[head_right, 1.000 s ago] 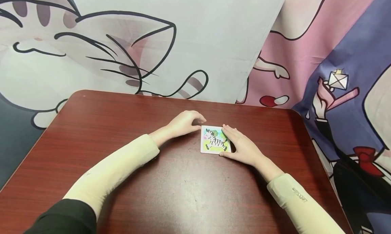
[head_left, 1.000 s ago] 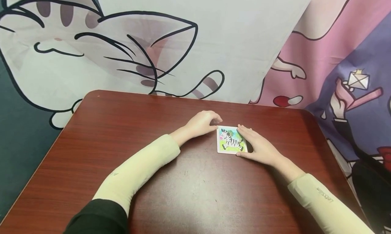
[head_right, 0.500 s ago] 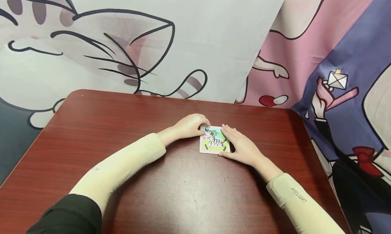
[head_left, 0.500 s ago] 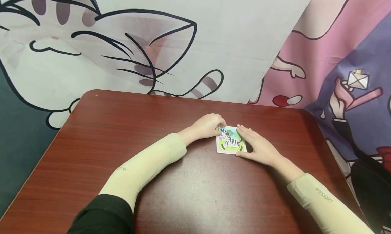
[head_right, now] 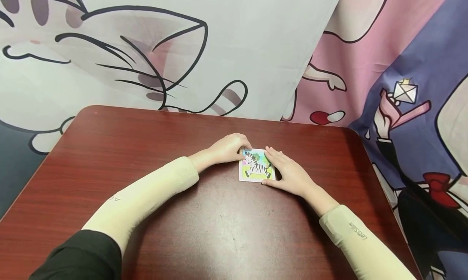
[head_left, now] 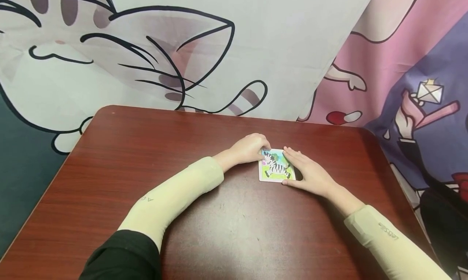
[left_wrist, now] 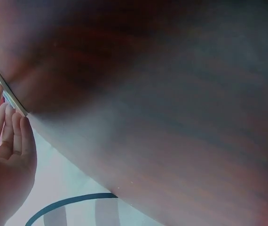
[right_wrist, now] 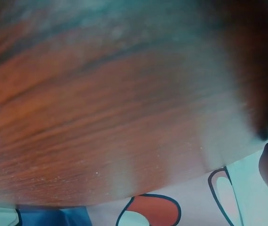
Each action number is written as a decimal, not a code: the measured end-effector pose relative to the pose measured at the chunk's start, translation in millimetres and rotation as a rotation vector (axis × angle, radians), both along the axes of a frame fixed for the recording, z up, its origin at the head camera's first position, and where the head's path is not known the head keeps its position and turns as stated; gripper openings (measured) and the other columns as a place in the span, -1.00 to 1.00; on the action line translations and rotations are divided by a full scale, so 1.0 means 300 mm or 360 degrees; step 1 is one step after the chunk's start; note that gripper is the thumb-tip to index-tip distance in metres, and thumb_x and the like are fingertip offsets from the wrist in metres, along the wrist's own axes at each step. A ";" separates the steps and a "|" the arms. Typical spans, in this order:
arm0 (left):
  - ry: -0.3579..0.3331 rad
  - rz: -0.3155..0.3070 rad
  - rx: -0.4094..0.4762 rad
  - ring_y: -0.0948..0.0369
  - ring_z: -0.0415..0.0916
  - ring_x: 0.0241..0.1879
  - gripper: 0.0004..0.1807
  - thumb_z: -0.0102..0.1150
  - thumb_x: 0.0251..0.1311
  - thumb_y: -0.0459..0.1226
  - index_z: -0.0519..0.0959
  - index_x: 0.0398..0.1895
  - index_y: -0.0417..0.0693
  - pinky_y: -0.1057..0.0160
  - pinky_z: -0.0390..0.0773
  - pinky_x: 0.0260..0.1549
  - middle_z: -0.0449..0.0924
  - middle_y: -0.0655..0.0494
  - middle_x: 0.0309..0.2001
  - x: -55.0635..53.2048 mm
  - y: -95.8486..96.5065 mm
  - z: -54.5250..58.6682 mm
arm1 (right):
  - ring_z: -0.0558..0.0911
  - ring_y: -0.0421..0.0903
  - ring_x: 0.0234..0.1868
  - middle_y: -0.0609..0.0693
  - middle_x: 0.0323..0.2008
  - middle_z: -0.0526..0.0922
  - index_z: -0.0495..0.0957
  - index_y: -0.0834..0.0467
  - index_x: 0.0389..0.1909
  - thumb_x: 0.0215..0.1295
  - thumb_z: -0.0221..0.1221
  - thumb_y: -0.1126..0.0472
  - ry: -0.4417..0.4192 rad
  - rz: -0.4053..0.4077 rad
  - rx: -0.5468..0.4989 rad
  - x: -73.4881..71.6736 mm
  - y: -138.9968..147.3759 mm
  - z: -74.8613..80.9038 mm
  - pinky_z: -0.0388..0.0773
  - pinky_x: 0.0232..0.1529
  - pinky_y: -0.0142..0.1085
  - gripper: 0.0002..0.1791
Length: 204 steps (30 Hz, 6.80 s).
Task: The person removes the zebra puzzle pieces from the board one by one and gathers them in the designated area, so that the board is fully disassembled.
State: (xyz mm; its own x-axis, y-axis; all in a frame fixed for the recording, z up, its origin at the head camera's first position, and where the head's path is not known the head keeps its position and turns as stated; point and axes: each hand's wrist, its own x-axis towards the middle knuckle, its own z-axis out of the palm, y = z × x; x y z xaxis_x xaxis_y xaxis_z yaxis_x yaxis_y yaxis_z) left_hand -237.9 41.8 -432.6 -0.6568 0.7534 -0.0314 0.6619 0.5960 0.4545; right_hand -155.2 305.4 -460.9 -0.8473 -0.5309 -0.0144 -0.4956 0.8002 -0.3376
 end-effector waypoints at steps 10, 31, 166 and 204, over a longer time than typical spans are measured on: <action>-0.0018 0.0032 -0.0010 0.13 0.57 0.23 -0.66 0.44 0.33 -0.28 0.73 0.15 -0.09 0.17 0.50 0.37 0.70 0.03 0.16 0.000 -0.002 0.009 | 0.20 0.12 0.69 0.10 0.68 0.17 0.16 0.17 0.66 0.22 0.48 -0.20 0.0004 0.0012 -0.0002 -0.008 0.000 -0.001 0.12 0.67 0.09 0.13; -0.0102 0.0141 0.0288 0.23 0.66 -0.11 -0.84 0.26 0.45 -0.38 0.79 -0.07 -0.06 0.35 0.63 -0.01 0.78 0.08 -0.07 -0.002 -0.035 0.019 | 0.19 0.13 0.69 0.12 0.68 0.16 0.16 0.19 0.66 0.23 0.48 -0.19 -0.0005 0.0005 0.0018 0.002 -0.004 0.004 0.12 0.66 0.10 0.12; -0.0287 0.0173 0.0377 0.15 0.71 -0.17 -0.82 0.31 0.31 -0.40 0.76 -0.06 -0.22 0.27 0.67 -0.03 0.80 -0.01 -0.19 -0.075 -0.179 0.057 | 0.22 0.12 0.68 0.12 0.67 0.19 0.18 0.18 0.65 0.24 0.47 -0.20 0.0048 0.0028 0.0017 0.000 0.001 -0.006 0.09 0.69 0.00 0.11; -0.0354 0.0215 0.0203 0.21 0.77 -0.14 -0.88 0.37 0.35 -0.33 0.84 -0.15 -0.10 0.35 0.66 -0.07 0.86 0.04 -0.18 -0.056 0.054 0.012 | 0.17 0.09 0.70 0.07 0.69 0.15 0.15 0.14 0.67 0.24 0.46 -0.22 -0.0030 0.0002 0.0035 0.000 -0.003 0.012 0.11 0.67 0.08 0.12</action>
